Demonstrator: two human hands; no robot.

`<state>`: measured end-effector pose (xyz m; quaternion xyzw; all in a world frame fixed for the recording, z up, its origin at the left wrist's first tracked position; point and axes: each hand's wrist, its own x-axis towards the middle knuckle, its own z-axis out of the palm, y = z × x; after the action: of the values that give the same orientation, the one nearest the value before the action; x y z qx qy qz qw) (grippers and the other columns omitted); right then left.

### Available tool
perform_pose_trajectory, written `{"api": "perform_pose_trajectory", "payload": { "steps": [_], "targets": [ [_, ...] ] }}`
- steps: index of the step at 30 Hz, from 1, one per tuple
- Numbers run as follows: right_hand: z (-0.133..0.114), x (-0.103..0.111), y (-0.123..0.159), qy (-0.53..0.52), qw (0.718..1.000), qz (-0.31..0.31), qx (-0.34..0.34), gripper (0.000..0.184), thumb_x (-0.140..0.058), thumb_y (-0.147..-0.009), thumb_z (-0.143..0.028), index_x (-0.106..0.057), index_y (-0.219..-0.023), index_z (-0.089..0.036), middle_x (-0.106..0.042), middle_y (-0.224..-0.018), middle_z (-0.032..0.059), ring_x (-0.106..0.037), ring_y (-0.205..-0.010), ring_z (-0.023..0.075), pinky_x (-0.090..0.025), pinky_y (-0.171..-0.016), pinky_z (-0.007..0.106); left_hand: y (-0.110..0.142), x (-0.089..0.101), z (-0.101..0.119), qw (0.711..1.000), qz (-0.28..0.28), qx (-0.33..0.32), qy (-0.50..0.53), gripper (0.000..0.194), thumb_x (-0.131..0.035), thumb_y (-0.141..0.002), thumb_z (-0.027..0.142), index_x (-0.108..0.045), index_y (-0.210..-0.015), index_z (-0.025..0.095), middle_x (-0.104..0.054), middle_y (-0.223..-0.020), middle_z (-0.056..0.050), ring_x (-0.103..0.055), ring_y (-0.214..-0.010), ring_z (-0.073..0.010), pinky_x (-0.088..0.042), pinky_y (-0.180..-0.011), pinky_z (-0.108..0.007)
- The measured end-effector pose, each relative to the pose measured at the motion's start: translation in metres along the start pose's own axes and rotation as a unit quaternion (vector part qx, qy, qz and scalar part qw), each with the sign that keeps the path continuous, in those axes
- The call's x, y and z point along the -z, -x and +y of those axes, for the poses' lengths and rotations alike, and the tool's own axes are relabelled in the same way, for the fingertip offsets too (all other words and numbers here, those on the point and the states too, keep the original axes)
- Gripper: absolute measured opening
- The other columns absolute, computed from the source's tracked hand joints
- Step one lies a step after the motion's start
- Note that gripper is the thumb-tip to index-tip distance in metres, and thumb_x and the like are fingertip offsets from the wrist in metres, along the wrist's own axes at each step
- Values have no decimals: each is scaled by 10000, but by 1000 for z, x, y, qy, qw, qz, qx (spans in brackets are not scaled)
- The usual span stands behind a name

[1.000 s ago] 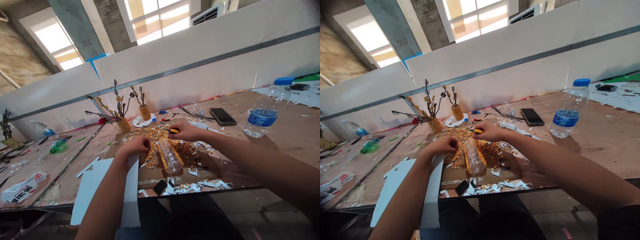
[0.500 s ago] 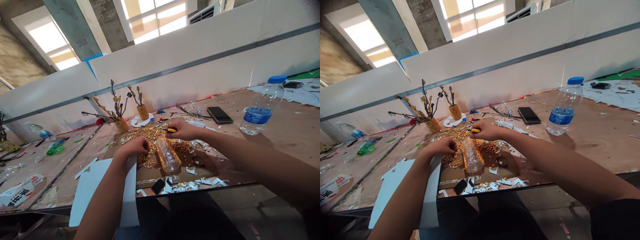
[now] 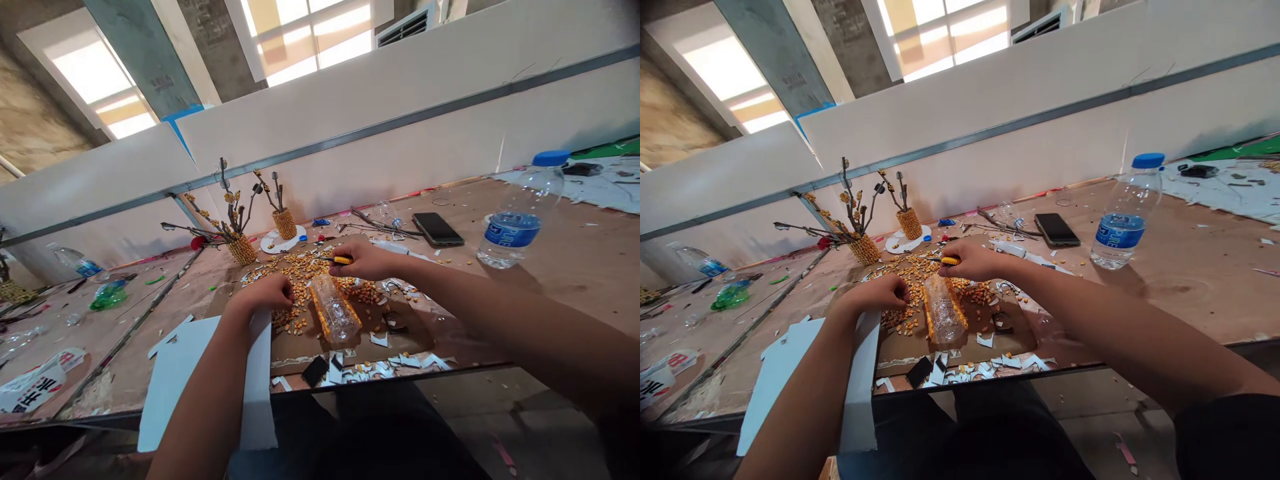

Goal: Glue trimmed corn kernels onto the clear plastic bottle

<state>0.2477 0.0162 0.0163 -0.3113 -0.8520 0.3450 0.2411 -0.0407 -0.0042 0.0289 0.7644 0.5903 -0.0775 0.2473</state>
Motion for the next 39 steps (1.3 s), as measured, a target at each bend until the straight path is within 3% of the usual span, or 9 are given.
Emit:
{"api": "perform_pose_trajectory", "payload": {
  "steps": [8, 15, 17, 21, 28, 35, 39],
  "targets": [
    [2, -3, -1, -6, 1000, 2, 8, 256, -674, -896, -383, -568, -747, -203, -440, -681, -38, -390, -670, 139, -289, -657, 302, -5, -6, -1, 999, 1, -9, 34, 30, -679, -562, 199, -651, -572, 201, -593, -541, 28, -484, -562, -148, -329, -580, -281],
    [-5, -7, 4, -4, 998, 48, 46, 194, -665, -896, -381, -621, -860, -195, -547, -743, -20, -445, -690, 139, -330, -658, 298, 10, 11, 12, 970, 5, -128, 204, 218, -739, -698, 380, -655, -732, 182, -592, -670, 31, -482, -635, -120, -364, -607, -250],
    [-11, -12, 7, 6, 994, 59, 94, 156, -687, -869, -321, -663, -956, -194, -633, -821, 8, -505, -732, 150, -363, -686, 304, 14, 11, 19, 952, 20, -163, 258, 313, -770, -720, 457, -645, -767, 174, -583, -688, 25, -473, -635, -111, -358, -597, -243],
    [-18, -25, 12, 80, 962, 99, 242, 265, -677, -818, -177, -714, -1078, -213, -716, -931, 45, -580, -770, 162, -402, -705, 299, 17, 3, 34, 914, 42, -216, 342, 463, -843, -707, 566, -637, -770, 155, -579, -685, 15, -474, -629, -102, -361, -587, -233],
    [-14, -36, 12, 168, 900, 198, 349, 307, -599, -800, -48, -709, -1041, -203, -771, -977, 63, -658, -767, 162, -424, -645, 275, 12, -9, 48, 868, 54, -258, 420, 505, -906, -690, 587, -688, -780, 141, -652, -707, -4, -543, -653, -111, -425, -631, -231],
    [-13, -36, 12, 204, 885, 229, 351, 210, -616, -826, -108, -696, -993, -208, -748, -896, 45, -626, -711, 155, -389, -611, 283, 9, -14, 48, 850, 88, -253, 453, 401, -929, -712, 493, -797, -821, 131, -725, -717, -38, -582, -630, -119, -437, -613, -237],
    [-18, -32, 13, 193, 900, 254, 296, 136, -654, -854, -194, -688, -984, -208, -733, -894, 49, -614, -737, 166, -373, -637, 291, 6, -16, 45, 831, 145, -241, 479, 366, -938, -699, 458, -805, -808, 135, -732, -704, -38, -576, -602, -112, -416, -581, -232]
  ]
}}
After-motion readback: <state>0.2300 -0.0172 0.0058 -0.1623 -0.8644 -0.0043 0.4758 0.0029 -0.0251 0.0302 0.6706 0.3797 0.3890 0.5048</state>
